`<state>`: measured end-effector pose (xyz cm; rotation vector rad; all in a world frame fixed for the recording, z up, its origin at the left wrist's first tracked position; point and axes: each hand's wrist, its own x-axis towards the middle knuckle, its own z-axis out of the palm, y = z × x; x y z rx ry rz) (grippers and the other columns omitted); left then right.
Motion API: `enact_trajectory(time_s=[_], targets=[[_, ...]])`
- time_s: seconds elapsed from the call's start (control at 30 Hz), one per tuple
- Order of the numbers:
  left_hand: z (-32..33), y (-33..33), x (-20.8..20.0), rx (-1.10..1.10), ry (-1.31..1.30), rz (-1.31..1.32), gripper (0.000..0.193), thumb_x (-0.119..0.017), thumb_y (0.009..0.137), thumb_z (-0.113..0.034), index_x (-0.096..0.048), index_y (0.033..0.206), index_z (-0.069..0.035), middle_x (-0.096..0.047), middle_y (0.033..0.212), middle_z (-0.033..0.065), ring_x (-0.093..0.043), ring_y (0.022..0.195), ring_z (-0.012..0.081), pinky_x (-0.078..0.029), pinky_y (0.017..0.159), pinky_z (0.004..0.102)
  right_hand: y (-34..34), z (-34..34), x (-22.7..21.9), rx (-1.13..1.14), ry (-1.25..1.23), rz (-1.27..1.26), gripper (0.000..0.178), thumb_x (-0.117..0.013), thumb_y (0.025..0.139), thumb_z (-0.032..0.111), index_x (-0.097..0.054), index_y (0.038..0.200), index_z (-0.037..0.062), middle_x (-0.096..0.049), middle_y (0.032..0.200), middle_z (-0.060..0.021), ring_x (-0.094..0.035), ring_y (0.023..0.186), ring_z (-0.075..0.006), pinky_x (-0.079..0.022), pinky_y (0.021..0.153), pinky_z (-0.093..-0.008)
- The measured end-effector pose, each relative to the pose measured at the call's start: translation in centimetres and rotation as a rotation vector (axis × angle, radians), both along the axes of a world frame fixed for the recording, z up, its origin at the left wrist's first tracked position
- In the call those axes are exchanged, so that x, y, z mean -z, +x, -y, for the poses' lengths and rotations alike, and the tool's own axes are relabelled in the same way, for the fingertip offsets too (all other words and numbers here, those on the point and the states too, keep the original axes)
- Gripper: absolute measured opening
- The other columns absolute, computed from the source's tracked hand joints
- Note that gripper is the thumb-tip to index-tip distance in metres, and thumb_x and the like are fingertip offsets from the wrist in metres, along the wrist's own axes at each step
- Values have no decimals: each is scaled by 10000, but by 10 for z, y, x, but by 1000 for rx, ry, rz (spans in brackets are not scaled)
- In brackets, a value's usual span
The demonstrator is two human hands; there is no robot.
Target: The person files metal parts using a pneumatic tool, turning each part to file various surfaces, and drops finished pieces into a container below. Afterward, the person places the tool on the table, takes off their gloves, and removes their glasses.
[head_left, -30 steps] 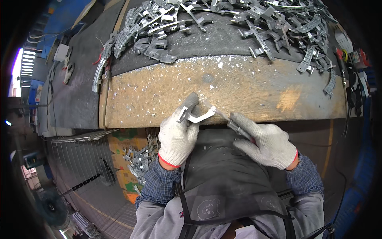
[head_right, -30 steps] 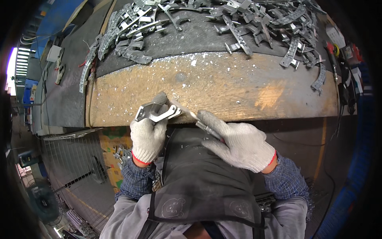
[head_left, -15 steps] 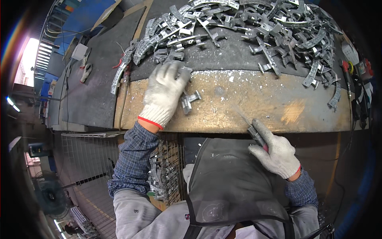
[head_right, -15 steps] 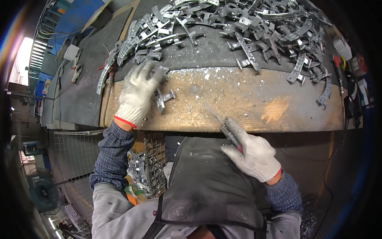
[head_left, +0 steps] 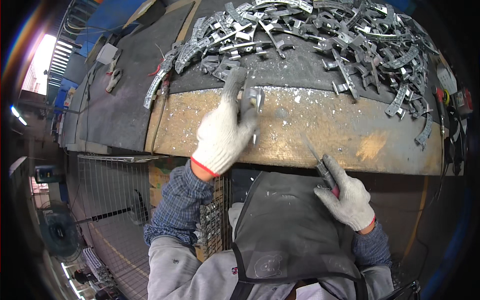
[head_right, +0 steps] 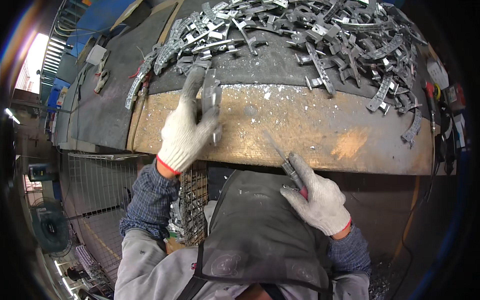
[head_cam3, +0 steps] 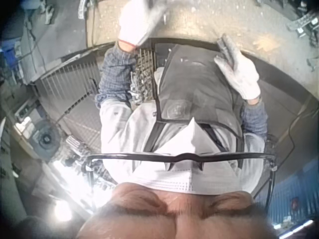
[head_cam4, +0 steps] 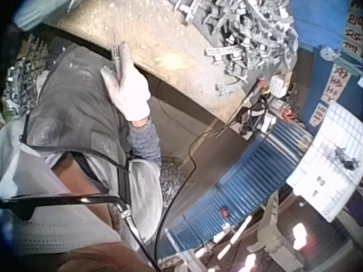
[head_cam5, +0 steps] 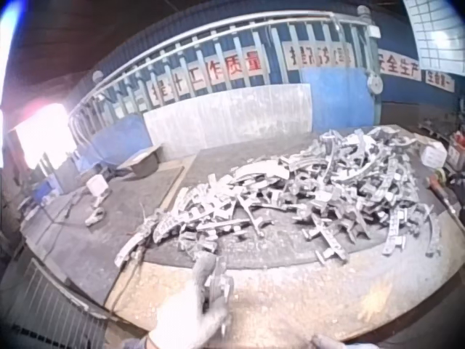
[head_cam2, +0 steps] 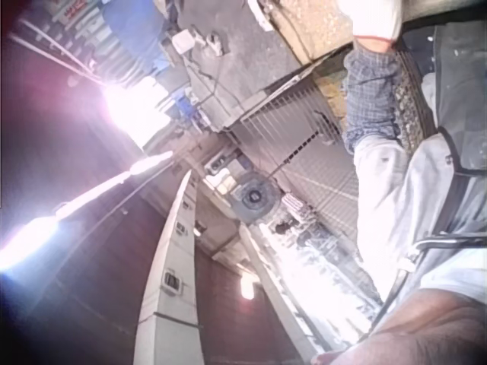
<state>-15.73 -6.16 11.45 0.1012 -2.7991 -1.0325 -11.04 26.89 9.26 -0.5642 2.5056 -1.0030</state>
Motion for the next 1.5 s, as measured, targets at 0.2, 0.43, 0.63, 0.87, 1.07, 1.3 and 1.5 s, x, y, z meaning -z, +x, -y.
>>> enact_trajectory(time_s=[0.2, 0.43, 0.63, 0.87, 1.07, 1.3, 1.5], targets=[[-28, 20, 44, -39, 524, -61, 761, -658, 1013, -41, -372, 1713, -126, -816, 980, 157, -808, 857, 288, -627, 822, 408, -5, 3, -4, -78, -42, -176, 789, -858, 938, 259, -516, 1615, 41, -785, 1252, -222, -794, 1052, -411, -644, 873, -447], [-17, 29, 38, 39, 302, 34, 195, -677, 1026, -151, -747, 1176, -46, -770, 941, 194, -788, 891, 381, -595, 789, 444, -13, 23, -13, -249, 118, -185, 760, -824, 960, 461, -564, 1613, 173, -772, 896, -169, -778, 747, -359, -627, 661, -445], [-17, 22, 35, 60, 156, 9, 209, -692, 1009, -185, -753, 1155, -49, -765, 970, 226, -774, 910, 430, -595, 793, 482, -23, 38, -20, -319, 293, -281, 717, -768, 998, 542, -563, 1620, 253, -714, 752, -141, -725, 587, -329, -583, 524, -469], [-14, 20, 35, 20, 152, 131, 228, -693, 1002, -205, -747, 1137, -30, -761, 958, 238, -771, 891, 439, -592, 786, 498, -30, 39, -27, -327, 255, -141, 708, -762, 1019, 496, -530, 1638, 241, -740, 780, -172, -751, 618, -342, -581, 513, -479], [-16, 16, 44, 12, 129, 98, 242, -676, 1017, -211, -743, 1161, -28, -762, 935, 231, -775, 870, 424, -593, 786, 490, -28, 37, -19, -215, 194, -133, 761, -792, 1009, 417, -484, 1659, 166, -781, 903, -207, -788, 763, -393, -627, 654, -490], [-36, 57, 70, 32, 574, 25, 264, -539, 1149, -93, -710, 1291, 49, -773, 937, 113, -695, 701, 159, -555, 641, 310, -14, 18, -20, -115, 92, -139, 818, -842, 968, 320, -473, 1653, 66, -789, 1179, -246, -801, 967, -411, -644, 828, -472], [-56, 120, 111, 80, 312, 138, 247, -644, 1032, 40, -698, 1269, 4, -754, 873, 90, -755, 714, 201, -592, 642, 320, 10, 6, -25, -66, -48, 85, 838, -859, 926, 256, -490, 1653, 59, -773, 1321, -207, -788, 1142, -391, -643, 961, -427]])
